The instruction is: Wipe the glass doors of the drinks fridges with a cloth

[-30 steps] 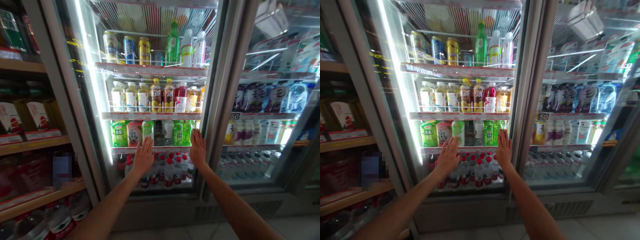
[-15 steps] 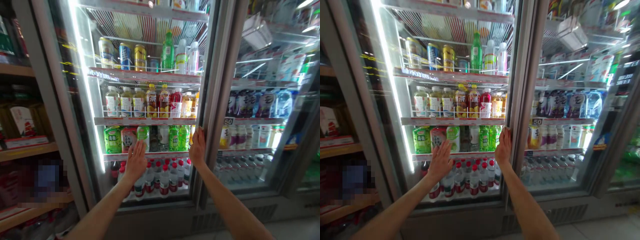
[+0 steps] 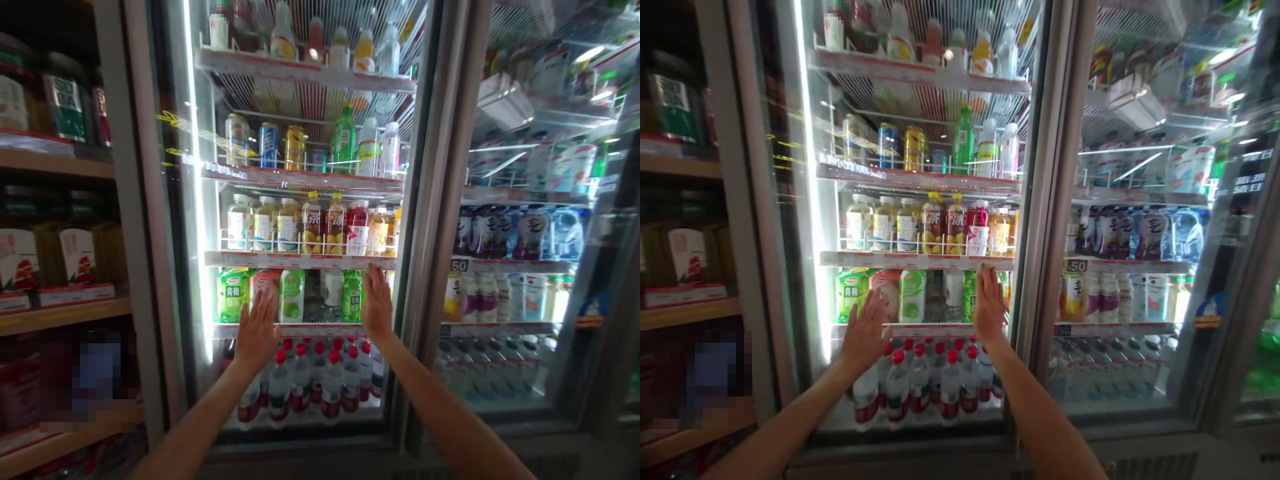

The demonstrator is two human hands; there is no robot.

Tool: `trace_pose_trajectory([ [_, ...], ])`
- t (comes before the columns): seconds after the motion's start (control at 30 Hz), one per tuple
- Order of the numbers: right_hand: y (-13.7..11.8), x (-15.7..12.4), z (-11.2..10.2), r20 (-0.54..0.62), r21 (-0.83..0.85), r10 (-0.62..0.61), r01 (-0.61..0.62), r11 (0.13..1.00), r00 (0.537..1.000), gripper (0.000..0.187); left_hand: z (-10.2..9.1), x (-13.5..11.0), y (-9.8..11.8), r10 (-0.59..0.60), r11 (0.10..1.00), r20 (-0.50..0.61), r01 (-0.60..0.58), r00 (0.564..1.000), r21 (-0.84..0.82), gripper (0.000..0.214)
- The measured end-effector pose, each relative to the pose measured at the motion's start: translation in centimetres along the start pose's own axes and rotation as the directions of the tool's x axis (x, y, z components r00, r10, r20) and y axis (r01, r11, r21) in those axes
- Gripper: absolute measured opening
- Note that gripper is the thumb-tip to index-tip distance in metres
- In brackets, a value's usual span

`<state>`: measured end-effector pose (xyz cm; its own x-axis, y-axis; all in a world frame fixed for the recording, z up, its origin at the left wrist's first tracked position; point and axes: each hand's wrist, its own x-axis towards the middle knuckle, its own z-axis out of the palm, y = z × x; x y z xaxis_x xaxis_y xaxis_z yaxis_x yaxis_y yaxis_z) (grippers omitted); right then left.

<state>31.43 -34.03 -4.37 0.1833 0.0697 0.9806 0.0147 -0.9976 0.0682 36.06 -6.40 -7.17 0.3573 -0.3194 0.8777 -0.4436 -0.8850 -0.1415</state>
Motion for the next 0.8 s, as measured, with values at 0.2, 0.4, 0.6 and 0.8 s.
trace_pose_trajectory([
  [0.2, -1.3, 0.6, 0.4, 0.056, 0.042, -0.064, 0.062, 0.997, 0.996, 0.069, -0.3, 0.3, -0.6, -0.025, 1.000, -0.036, 0.025, 0.999, 0.015, 0.060],
  [0.4, -2.8, 2.2, 1.1, -0.044, 0.035, 0.007, -0.005, 0.999, 0.999, 0.063, -0.5, 0.4, -1.3, -0.037, 0.998, 0.006, 0.037, 0.999, 0.047, 0.058],
  [0.6, -4.7, 1.2, 1.3, 0.082, 0.068, -0.224, 0.219, 0.973, 0.971, 0.064, -0.5, 0.3, -1.3, -0.050, 0.998, 0.038, 0.048, 0.998, 0.048, 0.056],
  [0.8, -3.5, 3.1, 1.5, -0.044, 0.006, -0.032, 0.033, 0.999, 0.999, 0.060, -0.8, 0.3, -1.8, -0.048, 0.999, 0.063, 0.047, 0.997, 0.029, 0.057],
])
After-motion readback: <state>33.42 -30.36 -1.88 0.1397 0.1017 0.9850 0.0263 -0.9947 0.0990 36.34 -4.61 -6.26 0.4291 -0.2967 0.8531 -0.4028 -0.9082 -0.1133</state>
